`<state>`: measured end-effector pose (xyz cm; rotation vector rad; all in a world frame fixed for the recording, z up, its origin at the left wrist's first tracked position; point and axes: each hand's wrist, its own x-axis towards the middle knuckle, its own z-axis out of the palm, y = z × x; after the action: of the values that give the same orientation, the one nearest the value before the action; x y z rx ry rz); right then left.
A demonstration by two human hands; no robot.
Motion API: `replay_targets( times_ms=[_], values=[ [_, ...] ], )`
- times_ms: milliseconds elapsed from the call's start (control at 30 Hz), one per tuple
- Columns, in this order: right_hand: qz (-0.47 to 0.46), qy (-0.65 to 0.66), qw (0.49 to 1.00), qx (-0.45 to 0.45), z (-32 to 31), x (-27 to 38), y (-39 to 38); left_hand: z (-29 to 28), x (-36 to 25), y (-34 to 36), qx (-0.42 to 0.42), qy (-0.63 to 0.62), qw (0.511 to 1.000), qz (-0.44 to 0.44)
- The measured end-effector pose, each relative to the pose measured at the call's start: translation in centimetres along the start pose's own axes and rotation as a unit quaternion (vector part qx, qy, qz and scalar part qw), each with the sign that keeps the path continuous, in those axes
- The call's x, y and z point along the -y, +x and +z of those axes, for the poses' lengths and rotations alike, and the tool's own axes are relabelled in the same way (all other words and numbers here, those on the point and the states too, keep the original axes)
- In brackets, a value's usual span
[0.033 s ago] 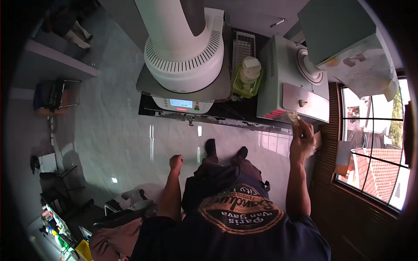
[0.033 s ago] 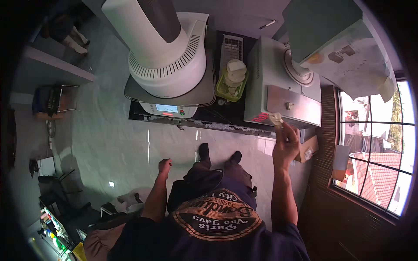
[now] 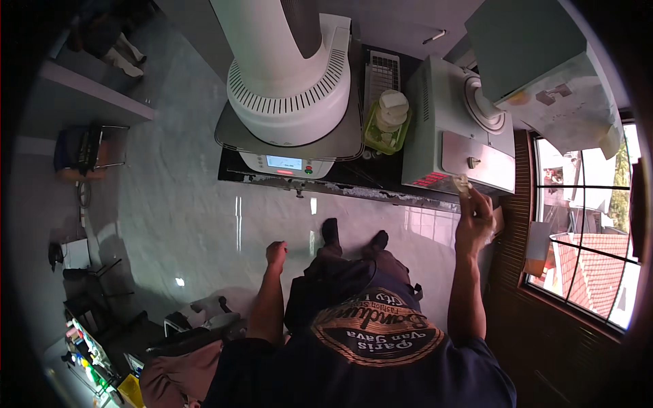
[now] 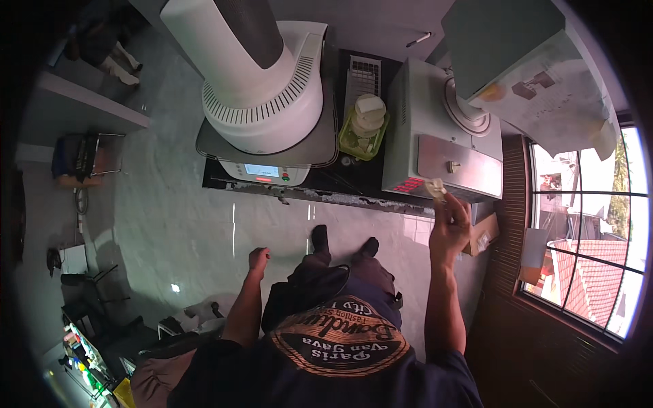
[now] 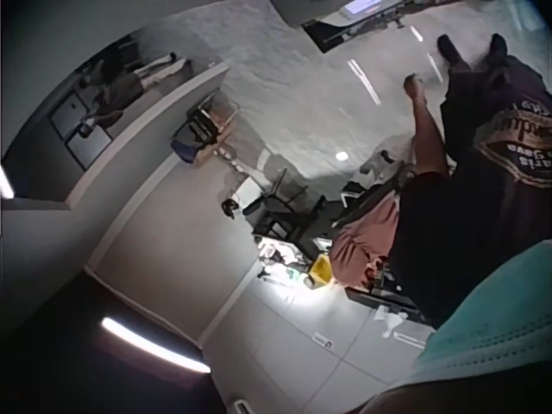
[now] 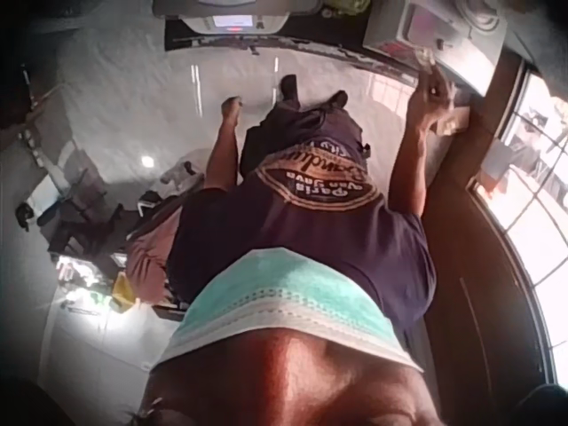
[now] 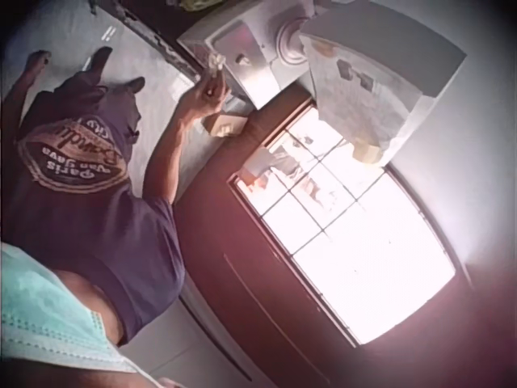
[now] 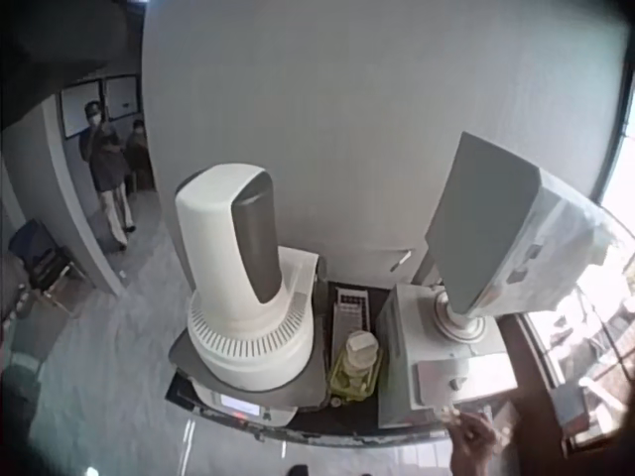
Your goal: The person details a dental prosthesis on a model using dental carving tools and tweezers at a desk. Then, the person carries the prosthesis to a dental furnace, loads it inside using tweezers, and presses buttons on the machine's control panel.
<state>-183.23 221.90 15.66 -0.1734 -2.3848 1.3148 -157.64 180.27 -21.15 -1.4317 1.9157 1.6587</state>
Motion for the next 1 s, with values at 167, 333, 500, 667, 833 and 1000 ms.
replay_targets(
  times_ms=[167, 333, 500, 667, 833, 1000],
  values=[
    [-0.002, -0.021, 1.000, -0.011, -3.0, -1.6, 1.3, 2.8, -3.9, -1.1, 0.006, 0.082, 0.989, 0.124],
    [0.010, -0.094, 0.995, -0.026, -5.3, -3.4, 3.3, 6.4, -15.0, -6.4, 0.048, 0.166, 0.910, 0.377],
    [0.029, -0.060, 0.997, -0.046, -6.4, -4.0, 5.9, 11.8, -22.0, -9.1, 0.077, 0.193, 0.803, 0.558],
    [0.043, -0.052, 0.996, -0.059, -6.0, -4.1, 9.9, 16.7, -23.4, -10.1, 0.031, 0.301, 0.797, 0.522],
    [-0.013, -0.059, 0.996, -0.070, -4.7, -4.6, 14.2, 19.0, -22.4, -10.5, 0.048, 0.387, 0.802, 0.453],
    [-0.010, -0.015, 0.997, -0.070, -2.6, -5.1, 18.3, 19.2, -22.7, -11.2, 0.047, 0.417, 0.799, 0.429]
  ],
)
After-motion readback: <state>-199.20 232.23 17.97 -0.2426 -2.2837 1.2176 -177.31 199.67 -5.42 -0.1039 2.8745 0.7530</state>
